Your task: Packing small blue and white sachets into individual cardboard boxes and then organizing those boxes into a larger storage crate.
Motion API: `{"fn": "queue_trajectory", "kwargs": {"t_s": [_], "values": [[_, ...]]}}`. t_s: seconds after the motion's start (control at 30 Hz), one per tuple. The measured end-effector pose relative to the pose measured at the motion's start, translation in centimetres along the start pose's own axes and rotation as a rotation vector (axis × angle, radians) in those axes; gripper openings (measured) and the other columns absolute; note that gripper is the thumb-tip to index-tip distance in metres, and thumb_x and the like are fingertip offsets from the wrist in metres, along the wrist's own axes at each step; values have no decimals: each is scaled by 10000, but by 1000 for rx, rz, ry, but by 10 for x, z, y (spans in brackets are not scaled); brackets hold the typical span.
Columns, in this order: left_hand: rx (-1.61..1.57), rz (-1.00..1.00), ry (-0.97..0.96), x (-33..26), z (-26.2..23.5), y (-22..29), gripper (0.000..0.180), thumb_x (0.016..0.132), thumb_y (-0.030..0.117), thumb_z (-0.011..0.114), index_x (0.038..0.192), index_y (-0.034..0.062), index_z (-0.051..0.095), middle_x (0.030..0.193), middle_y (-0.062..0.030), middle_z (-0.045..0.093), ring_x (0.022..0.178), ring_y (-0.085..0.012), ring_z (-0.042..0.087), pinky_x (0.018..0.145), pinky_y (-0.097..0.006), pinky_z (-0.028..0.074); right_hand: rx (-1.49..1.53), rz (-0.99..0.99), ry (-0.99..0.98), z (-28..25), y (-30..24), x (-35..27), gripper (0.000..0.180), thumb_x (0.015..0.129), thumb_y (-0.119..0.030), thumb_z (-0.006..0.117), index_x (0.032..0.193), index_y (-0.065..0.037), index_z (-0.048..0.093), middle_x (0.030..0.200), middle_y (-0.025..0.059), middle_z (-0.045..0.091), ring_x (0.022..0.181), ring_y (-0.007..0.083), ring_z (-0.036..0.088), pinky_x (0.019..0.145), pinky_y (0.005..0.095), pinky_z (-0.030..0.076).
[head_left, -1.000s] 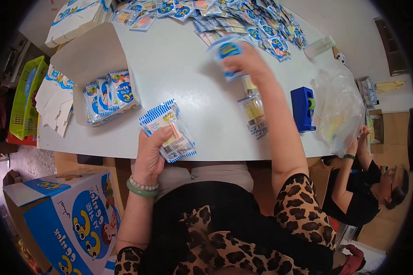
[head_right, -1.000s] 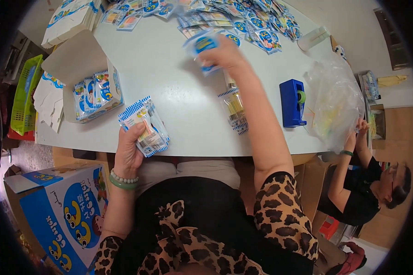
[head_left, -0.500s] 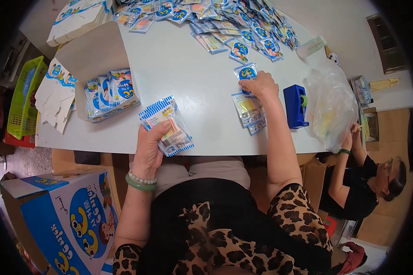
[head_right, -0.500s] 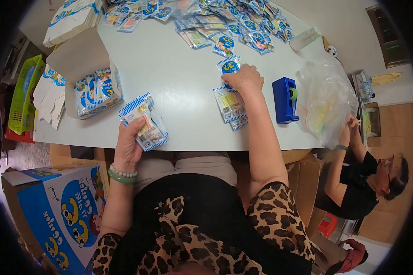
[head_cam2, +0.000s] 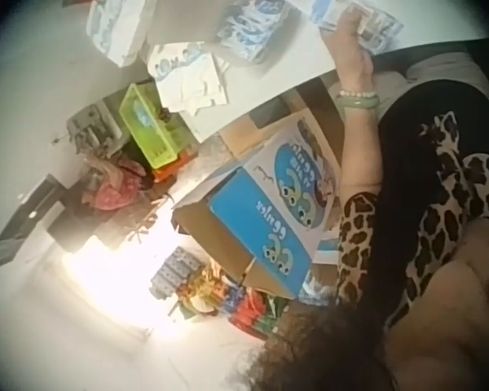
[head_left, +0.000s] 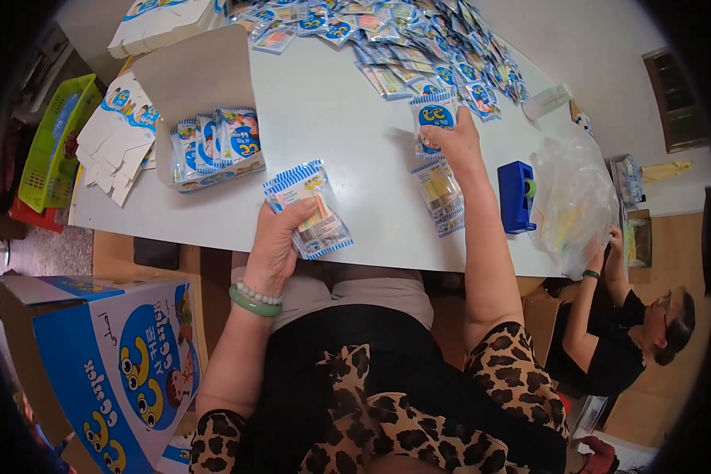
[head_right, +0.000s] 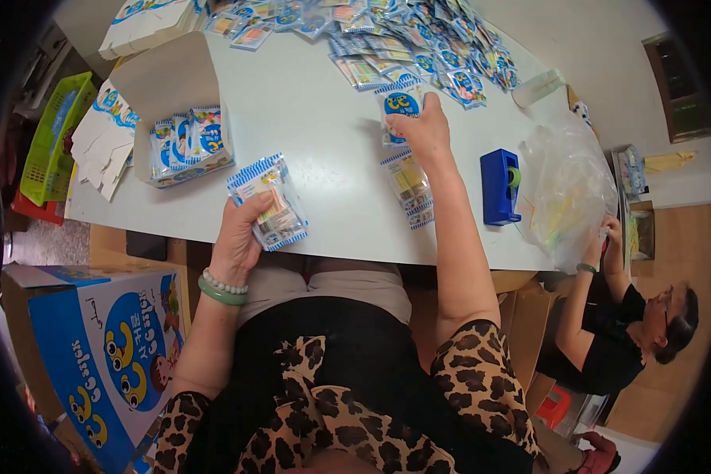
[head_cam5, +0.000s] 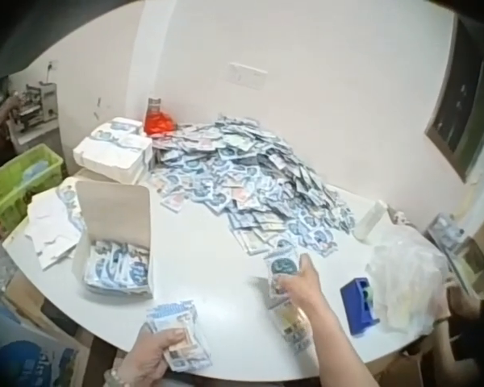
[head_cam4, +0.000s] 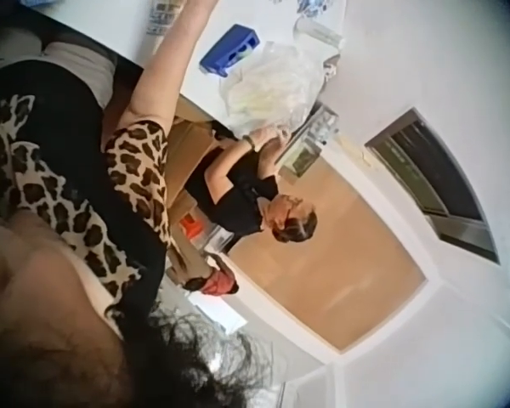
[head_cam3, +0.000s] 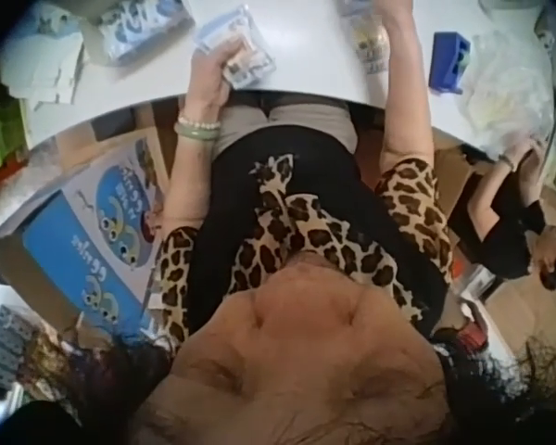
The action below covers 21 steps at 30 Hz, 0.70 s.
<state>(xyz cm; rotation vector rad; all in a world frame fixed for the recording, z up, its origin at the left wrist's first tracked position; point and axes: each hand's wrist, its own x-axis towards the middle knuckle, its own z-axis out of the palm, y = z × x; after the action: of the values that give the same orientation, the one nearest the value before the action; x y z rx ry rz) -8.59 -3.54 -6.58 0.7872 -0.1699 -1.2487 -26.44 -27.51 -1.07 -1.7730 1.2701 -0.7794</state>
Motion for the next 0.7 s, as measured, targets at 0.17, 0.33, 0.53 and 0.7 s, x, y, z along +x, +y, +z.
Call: {"fn": "queue_trajectory", "kwargs": {"t_s": [0.17, 0.33, 0.53, 0.7], "values": [[73, 81, 127, 3, 10, -5, 333, 803, 31, 676, 1119, 2, 575, 1008, -83, 657, 881, -154, 643, 787, -286, 527, 461, 224, -495, 23, -38, -60, 328, 672, -176, 763, 930, -53, 602, 752, 10, 620, 601, 85, 571, 556, 237, 468], [93, 221, 81, 8, 28, -9, 274, 884, 91, 600, 1135, 1, 535, 1024, -64, 626, 918, -133, 608, 813, -282, 500, 586, 267, -622, 70, -46, -109, 502, 680, -203, 793, 1091, -48, 549, 798, 7, 612, 646, 80, 575, 599, 206, 476], [88, 143, 44, -3, 24, -3, 482, 832, 57, 665, 1237, 30, 407, 1103, -80, 595, 968, -152, 603, 825, -300, 507, 635, 246, -696, 77, -35, -114, 572, 717, -213, 785, 1185, -60, 493, 898, 15, 608, 751, 84, 576, 633, 214, 481], [146, 119, 74, -18, 34, 21, 557, 704, -37, 738, 1184, 18, 460, 1040, -105, 622, 899, -172, 635, 765, -316, 537, 537, 153, -737, 87, -53, -126, 710, 772, -278, 752, 1326, -44, 374, 1088, 43, 577, 892, 102, 571, 740, 233, 501]]}}
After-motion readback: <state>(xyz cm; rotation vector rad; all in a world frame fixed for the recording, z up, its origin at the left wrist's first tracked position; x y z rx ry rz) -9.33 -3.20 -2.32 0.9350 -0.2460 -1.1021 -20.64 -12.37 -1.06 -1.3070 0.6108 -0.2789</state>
